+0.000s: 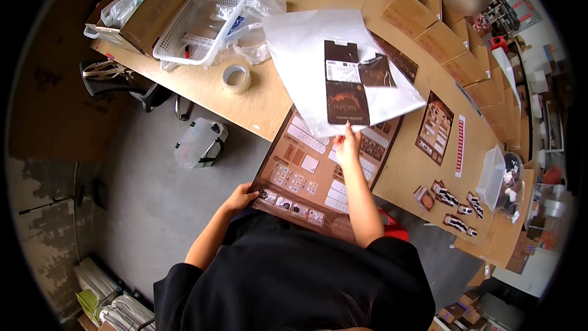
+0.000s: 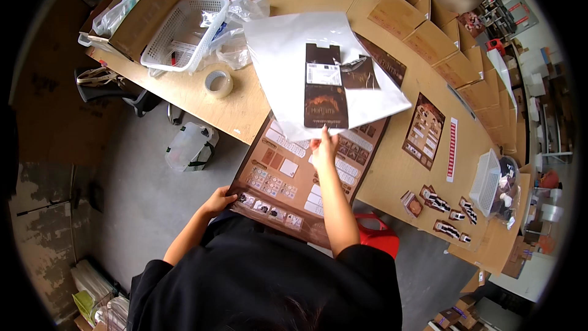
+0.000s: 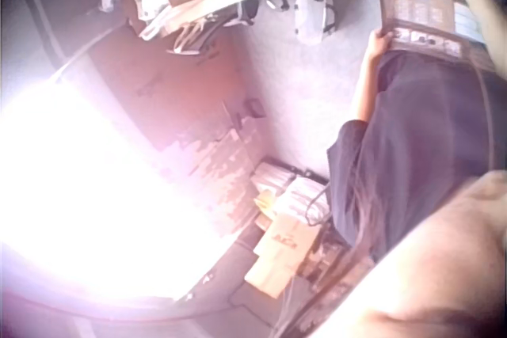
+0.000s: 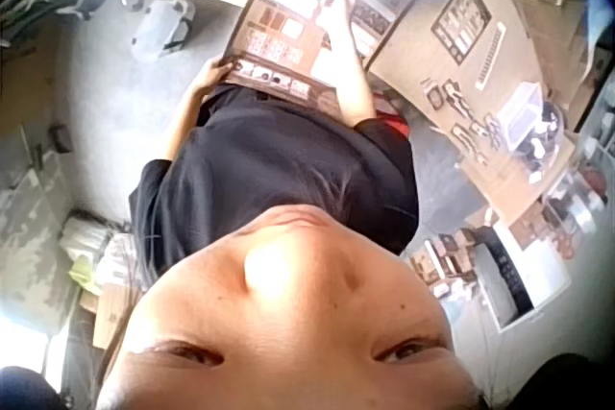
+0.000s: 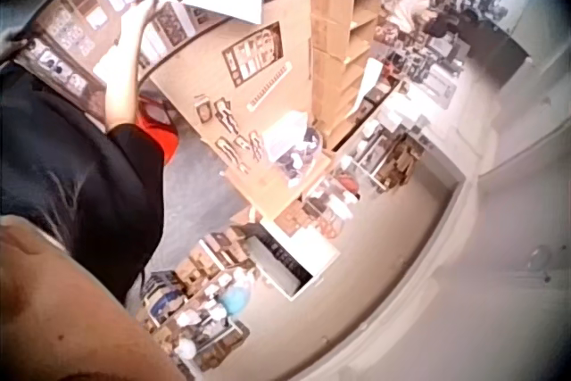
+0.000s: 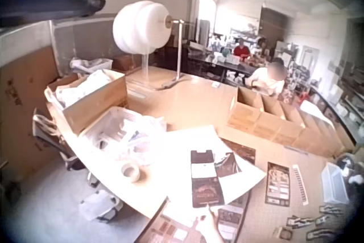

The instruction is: The person assembles a board game by punching out cardboard pieces from a large sheet and stacking them. They then place the components into a plastic bag and seal it with tape.

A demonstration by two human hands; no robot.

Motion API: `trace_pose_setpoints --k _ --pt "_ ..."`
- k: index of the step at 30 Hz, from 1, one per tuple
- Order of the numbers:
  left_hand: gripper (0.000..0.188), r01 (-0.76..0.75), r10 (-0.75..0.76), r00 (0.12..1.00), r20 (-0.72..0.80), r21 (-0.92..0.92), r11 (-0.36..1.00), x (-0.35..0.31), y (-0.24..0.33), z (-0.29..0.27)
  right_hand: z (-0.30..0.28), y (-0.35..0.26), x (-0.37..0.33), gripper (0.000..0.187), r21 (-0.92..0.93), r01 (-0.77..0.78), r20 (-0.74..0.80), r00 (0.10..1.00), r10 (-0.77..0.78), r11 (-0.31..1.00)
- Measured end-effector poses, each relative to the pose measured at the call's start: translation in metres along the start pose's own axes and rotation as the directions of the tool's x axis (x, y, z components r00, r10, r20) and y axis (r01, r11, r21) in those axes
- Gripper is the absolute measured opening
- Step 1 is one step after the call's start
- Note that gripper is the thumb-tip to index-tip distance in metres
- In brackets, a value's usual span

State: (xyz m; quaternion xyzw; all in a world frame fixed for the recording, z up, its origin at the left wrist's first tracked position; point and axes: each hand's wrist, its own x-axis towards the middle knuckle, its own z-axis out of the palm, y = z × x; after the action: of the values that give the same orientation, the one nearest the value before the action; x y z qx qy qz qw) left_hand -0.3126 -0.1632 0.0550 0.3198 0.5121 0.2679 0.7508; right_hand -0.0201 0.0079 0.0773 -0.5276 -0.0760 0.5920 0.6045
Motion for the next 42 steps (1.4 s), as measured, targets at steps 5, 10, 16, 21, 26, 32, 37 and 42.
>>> trace_pose_setpoints --k 5,10,16,21,26,32,37,42 --pt "0.027 0.026 -0.02 0.999 0.045 -0.148 0.989 0.013 -0.03 0.008 -0.043 0.066 -0.107 0.018 0.113 -0.008 -0.183 0.983 0.029 0.994" --pt "0.027 0.155 -0.122 0.984 0.128 -0.287 0.945 0.019 -0.048 0.013 -0.06 0.12 -0.144 0.016 0.216 -0.239 -0.172 0.945 0.278 0.947" --pt "0.051 0.358 -0.23 0.901 0.368 -0.331 0.873 0.042 -0.009 -0.005 -0.108 0.118 -0.147 0.012 0.107 -0.571 0.021 0.82 0.572 0.814" --pt "0.067 0.11 -0.083 0.987 -0.14 0.194 0.975 0.103 0.034 0.043 -0.121 0.053 -0.176 0.025 -0.45 -0.591 0.289 0.613 0.736 0.669" --pt "0.043 -0.053 0.168 0.973 -0.159 0.556 0.83 0.127 0.016 0.051 -0.254 -0.01 -0.124 0.012 -0.825 0.345 -0.012 0.78 -0.625 0.447" --pt "0.036 -0.252 0.307 0.952 0.009 0.594 0.764 0.118 0.017 0.02 -0.28 0.002 -0.105 0.058 -0.752 -0.342 -0.368 0.927 0.072 0.564" --pt "0.033 -0.443 0.445 0.881 0.159 0.608 0.659 0.115 0.03 0.003 -0.327 0.019 -0.085 0.069 -0.883 -0.326 -0.426 0.859 -0.286 0.338" --pt "0.03 -0.492 0.538 0.823 0.179 0.699 0.519 0.085 0.074 -0.016 -0.283 0.044 -0.111 0.055 -0.1 -0.366 -0.113 0.928 0.355 0.925"
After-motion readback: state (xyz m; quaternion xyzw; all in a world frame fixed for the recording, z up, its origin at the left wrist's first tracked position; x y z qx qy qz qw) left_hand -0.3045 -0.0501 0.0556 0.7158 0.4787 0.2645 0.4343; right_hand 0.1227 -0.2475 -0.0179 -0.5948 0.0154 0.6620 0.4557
